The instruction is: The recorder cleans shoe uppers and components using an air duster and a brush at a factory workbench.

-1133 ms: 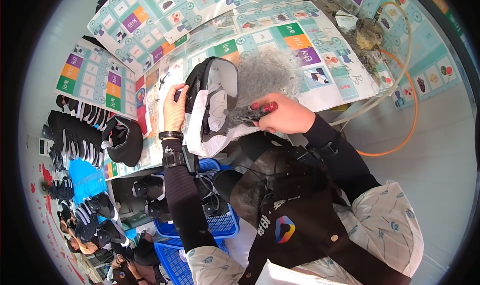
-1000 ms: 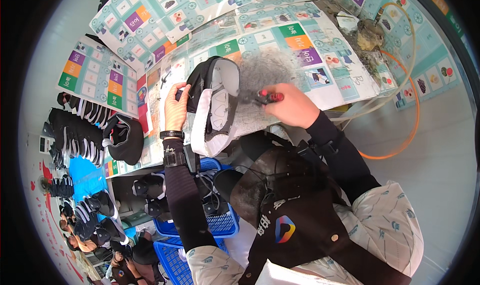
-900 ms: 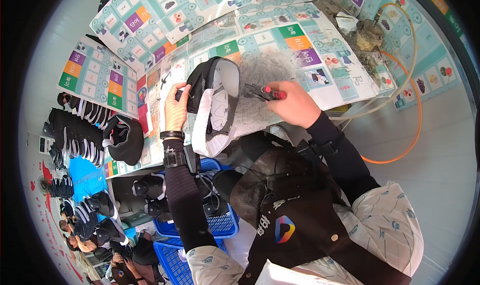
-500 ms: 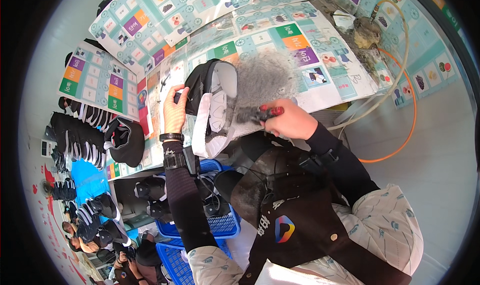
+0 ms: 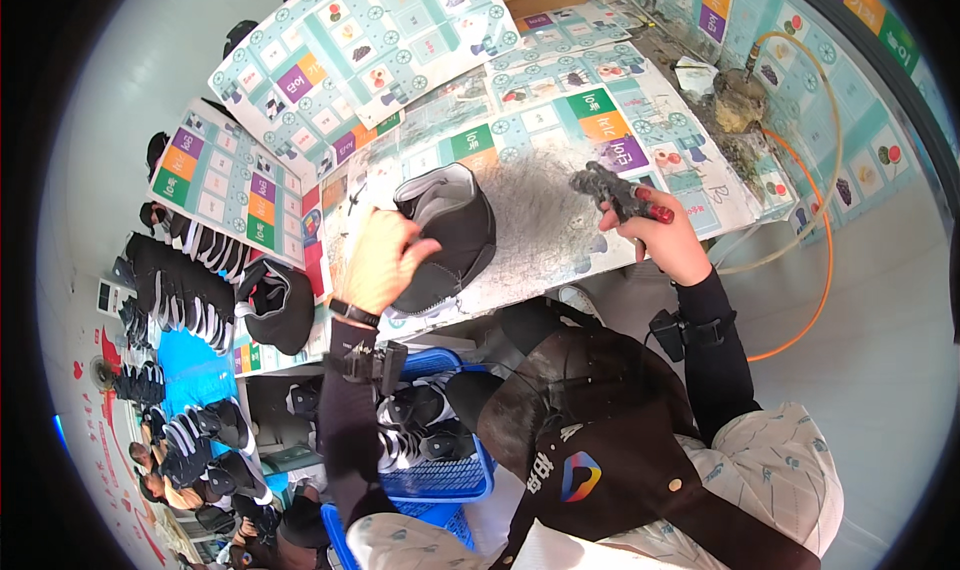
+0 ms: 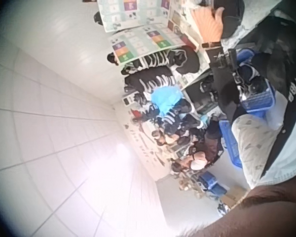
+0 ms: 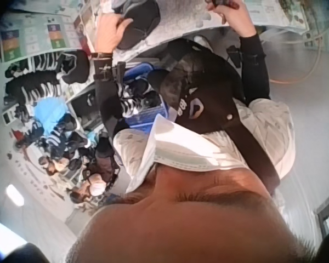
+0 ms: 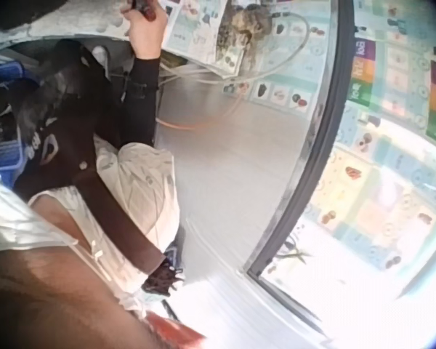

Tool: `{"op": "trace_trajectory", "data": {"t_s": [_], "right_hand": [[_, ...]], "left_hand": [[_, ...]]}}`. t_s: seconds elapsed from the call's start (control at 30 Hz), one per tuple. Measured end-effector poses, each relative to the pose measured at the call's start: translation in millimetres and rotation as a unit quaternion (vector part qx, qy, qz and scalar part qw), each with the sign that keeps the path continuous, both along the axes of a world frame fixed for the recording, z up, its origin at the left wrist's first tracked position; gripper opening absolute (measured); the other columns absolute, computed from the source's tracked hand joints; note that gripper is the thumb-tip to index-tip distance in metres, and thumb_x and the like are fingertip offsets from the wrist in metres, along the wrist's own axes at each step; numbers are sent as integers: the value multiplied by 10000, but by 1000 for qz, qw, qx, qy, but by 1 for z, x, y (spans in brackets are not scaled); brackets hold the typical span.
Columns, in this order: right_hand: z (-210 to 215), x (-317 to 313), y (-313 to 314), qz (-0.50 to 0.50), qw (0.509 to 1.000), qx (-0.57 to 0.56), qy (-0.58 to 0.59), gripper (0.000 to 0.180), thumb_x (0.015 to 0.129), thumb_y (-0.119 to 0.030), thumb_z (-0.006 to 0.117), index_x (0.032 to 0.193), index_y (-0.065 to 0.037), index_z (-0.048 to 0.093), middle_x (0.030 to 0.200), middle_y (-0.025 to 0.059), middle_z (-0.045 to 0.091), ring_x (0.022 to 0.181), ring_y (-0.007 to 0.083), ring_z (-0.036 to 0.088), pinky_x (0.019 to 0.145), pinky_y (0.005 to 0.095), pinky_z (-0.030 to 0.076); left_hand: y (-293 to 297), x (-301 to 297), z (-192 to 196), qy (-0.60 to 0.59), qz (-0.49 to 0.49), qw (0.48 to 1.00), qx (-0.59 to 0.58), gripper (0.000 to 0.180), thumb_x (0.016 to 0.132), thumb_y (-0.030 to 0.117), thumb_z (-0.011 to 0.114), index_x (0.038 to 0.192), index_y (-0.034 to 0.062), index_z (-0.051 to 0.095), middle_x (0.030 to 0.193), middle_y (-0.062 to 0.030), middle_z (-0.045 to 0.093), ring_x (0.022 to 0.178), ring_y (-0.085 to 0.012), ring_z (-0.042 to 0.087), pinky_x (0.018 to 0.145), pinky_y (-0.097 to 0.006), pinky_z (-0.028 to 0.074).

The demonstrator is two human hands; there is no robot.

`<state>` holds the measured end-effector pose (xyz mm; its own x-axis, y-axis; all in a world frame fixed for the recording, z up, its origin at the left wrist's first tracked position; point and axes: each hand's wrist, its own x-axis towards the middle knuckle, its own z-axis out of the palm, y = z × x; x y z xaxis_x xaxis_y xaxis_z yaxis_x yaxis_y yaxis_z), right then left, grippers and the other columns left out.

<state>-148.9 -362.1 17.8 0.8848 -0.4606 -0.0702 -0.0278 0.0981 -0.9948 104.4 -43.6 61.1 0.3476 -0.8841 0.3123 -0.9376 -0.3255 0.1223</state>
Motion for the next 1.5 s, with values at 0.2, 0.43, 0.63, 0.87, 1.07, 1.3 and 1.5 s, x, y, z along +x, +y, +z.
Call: {"op": "trace_trajectory", "data": {"t_s": [0.2, 0.43, 0.63, 0.87, 1.07, 1.3, 1.5], "right_hand": [[-2, 11, 2, 27, 999, -19, -5, 326, 830, -48, 615, 1136, 5, 715, 924, 16, 759, 701, 72, 628, 501, 238, 478], [9, -6, -1, 54, 997, -30, -37, 423, 833, -32, 616, 1249, 15, 672, 995, 21, 767, 726, 63, 620, 554, 228, 499], [21, -6, 7, 47, 996, -82, -8, 415, 837, -58, 654, 1242, 29, 658, 953, 19, 766, 731, 79, 610, 602, 266, 510], [18, 28, 41, 27, 940, -337, -40, 257, 823, -114, 634, 1052, -5, 672, 851, 278, 646, 869, 501, 626, 741, 533, 492], [-4, 66, 51, 88, 918, -384, -44, 231, 804, -86, 629, 1021, -11, 649, 808, 265, 621, 812, 503, 606, 699, 531, 479], [12, 66, 57, 29, 921, -387, -37, 211, 785, -80, 640, 987, -18, 644, 781, 263, 622, 804, 495, 621, 697, 551, 483], [-2, 64, 61, 20, 907, -417, -44, 179, 783, -94, 627, 943, -15, 623, 746, 254, 645, 798, 490, 639, 716, 578, 498]], "left_hand": [[-50, -15, -44, -250, 435, 845, -187, 347, 1002, 302, 652, 1066, -38, 630, 935, -237, 662, 970, -403, 658, 896, -508, 538], [14, -33, 78, -94, 352, 908, -205, 244, 1036, 242, 588, 1150, 67, 716, 980, -190, 727, 924, -444, 685, 845, -493, 552], [-97, -1, 65, -167, 145, 972, 73, 154, 909, 162, 661, 1040, 109, 722, 935, -159, 729, 932, -394, 699, 826, -497, 564], [-147, 39, 20, -130, 71, 983, 110, 211, 945, 285, 668, 985, 85, 725, 906, -187, 727, 905, -391, 704, 787, -502, 560], [-150, 38, 28, -101, 69, 984, 131, 224, 940, 279, 679, 1017, 75, 735, 914, -199, 732, 911, -406, 702, 797, -521, 551], [-144, 36, 30, -78, 68, 988, 113, 213, 937, 253, 683, 1044, 77, 738, 930, -209, 728, 919, -411, 697, 809, -517, 548], [-142, 33, 29, -68, 62, 990, 106, 220, 937, 248, 684, 1067, 81, 742, 943, -200, 731, 930, -409, 693, 821, -511, 543]]}}
